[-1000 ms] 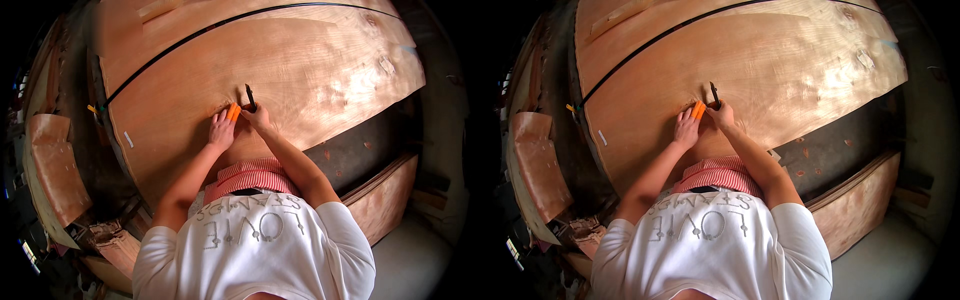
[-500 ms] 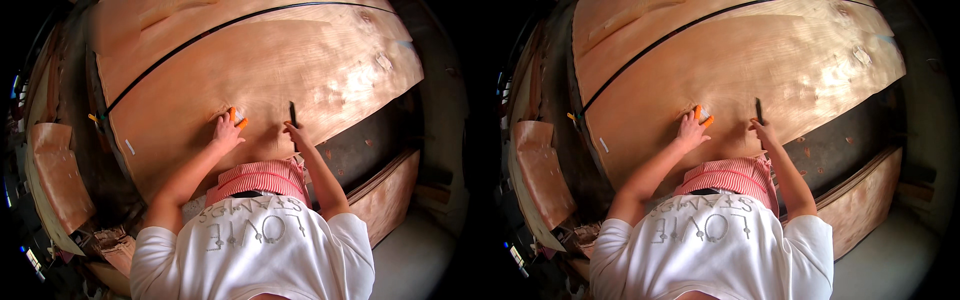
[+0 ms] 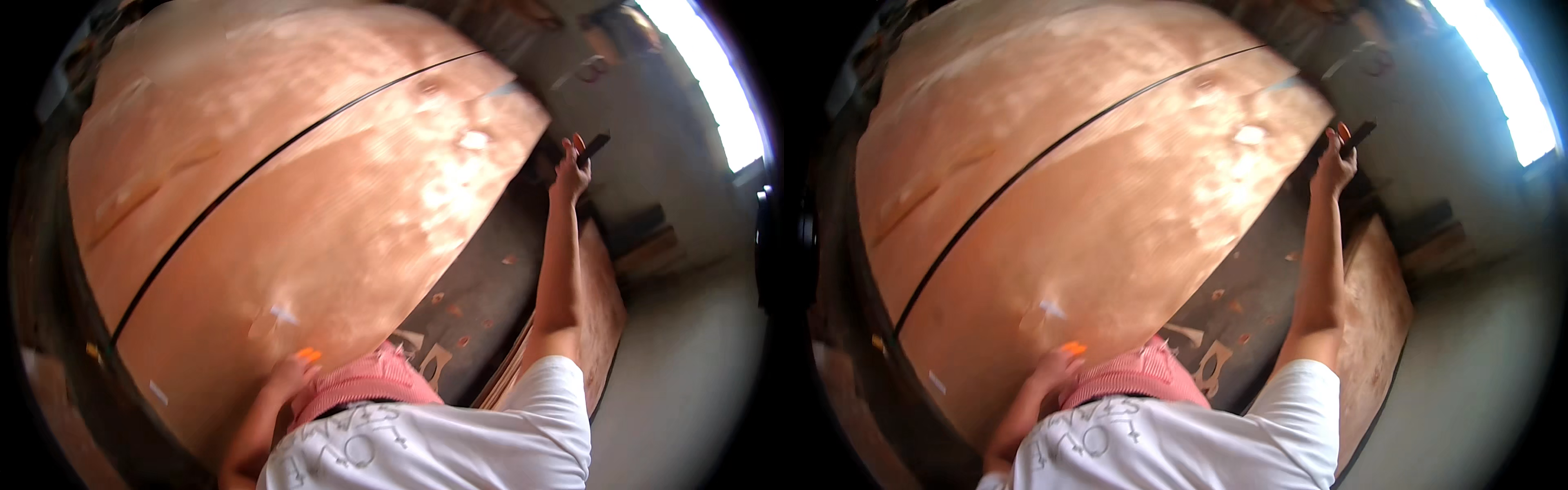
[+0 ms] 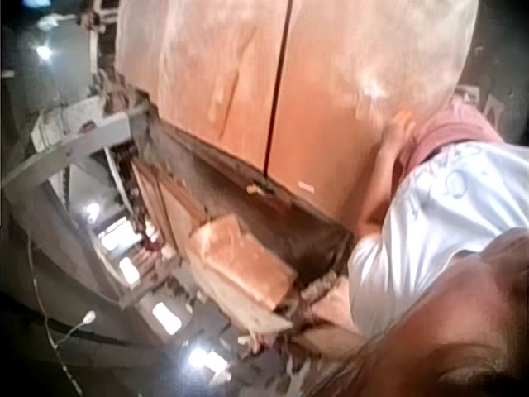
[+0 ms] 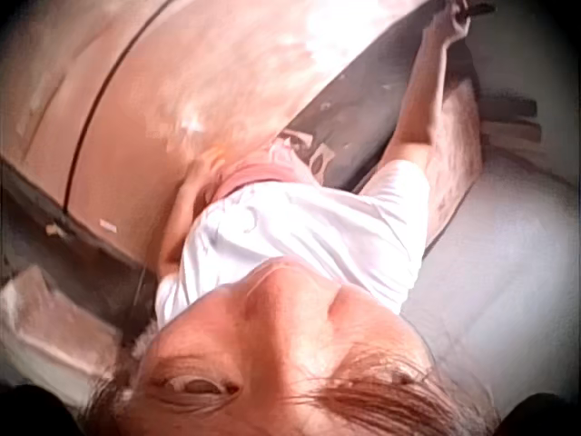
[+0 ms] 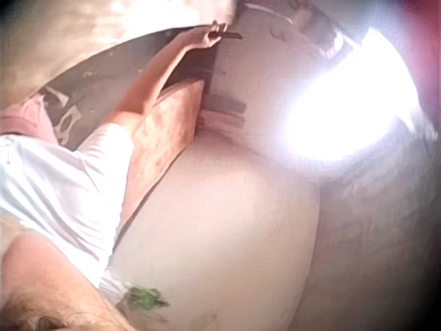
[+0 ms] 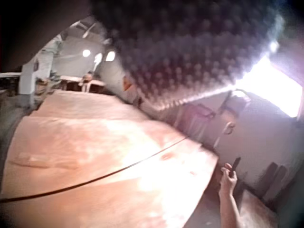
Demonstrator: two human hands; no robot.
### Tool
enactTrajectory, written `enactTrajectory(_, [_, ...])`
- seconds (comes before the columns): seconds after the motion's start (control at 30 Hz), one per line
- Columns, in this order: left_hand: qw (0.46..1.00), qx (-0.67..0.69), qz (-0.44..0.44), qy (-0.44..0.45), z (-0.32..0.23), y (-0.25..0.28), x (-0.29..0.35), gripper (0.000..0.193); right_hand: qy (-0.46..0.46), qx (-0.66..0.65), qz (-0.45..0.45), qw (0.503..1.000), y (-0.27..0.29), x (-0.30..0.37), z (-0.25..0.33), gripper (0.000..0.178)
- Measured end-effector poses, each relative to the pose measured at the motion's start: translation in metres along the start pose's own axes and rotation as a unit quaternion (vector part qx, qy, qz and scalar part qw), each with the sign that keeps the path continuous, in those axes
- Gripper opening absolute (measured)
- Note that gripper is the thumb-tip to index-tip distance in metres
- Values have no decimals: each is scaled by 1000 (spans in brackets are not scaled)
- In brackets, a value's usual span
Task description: The person measures, cuts, and sorts wood veneers by hand using a knife and a tape measure, then stacks the cut pieces on a table.
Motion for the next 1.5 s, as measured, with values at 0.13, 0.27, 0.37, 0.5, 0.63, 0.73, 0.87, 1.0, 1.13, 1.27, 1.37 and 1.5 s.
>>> enactTrajectory(0.13, [999,37,-20,21,1,16,3,31,0,-46,-63,997,-3,-98,34,30])
enactTrajectory(0.27, [999,32,-25,34,12,13,15,32,10,-30,-42,999,-15,-145,53,21])
enactTrajectory(0.37, [997,36,-13,68,21,5,14,32,-18,-23,-53,998,-17,-162,40,18])
enactTrajectory(0.5, [995,57,10,81,18,-6,16,33,-59,-40,-46,996,-18,-169,2,16])
enactTrajectory(0.63, [992,42,33,112,23,-18,11,34,-111,-65,-44,991,-27,-188,-39,9])
enactTrajectory(0.73, [990,30,32,137,27,-19,1,32,-108,-92,-17,990,-39,-214,-58,11])
enactTrajectory(0.87, [992,3,52,116,33,-25,-15,30,-76,-66,-22,995,-56,-255,-57,20])
enactTrajectory(1.0, [982,10,60,176,60,-31,-22,30,-31,-82,35,996,-78,-291,-43,22])
enactTrajectory(1.13, [979,15,51,199,56,-25,-26,29,-108,-88,162,977,-105,-275,-36,19])
enactTrajectory(1.27, [976,21,53,209,55,-23,-33,27,-121,-205,270,933,-94,-292,-50,17])
enactTrajectory(1.37, [977,24,43,205,55,-20,-34,26,-107,-240,309,914,-82,-284,-50,16])
enactTrajectory(1.5, [977,33,35,208,57,-19,-34,26,-93,-205,187,956,-61,-279,-48,13])
Point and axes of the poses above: each hand's wrist, its own x-axis away from the middle knuckle, its own y-axis out of the back of the hand, z = x × y, the point moved 9 cm from there along -x, towards the middle knuckle
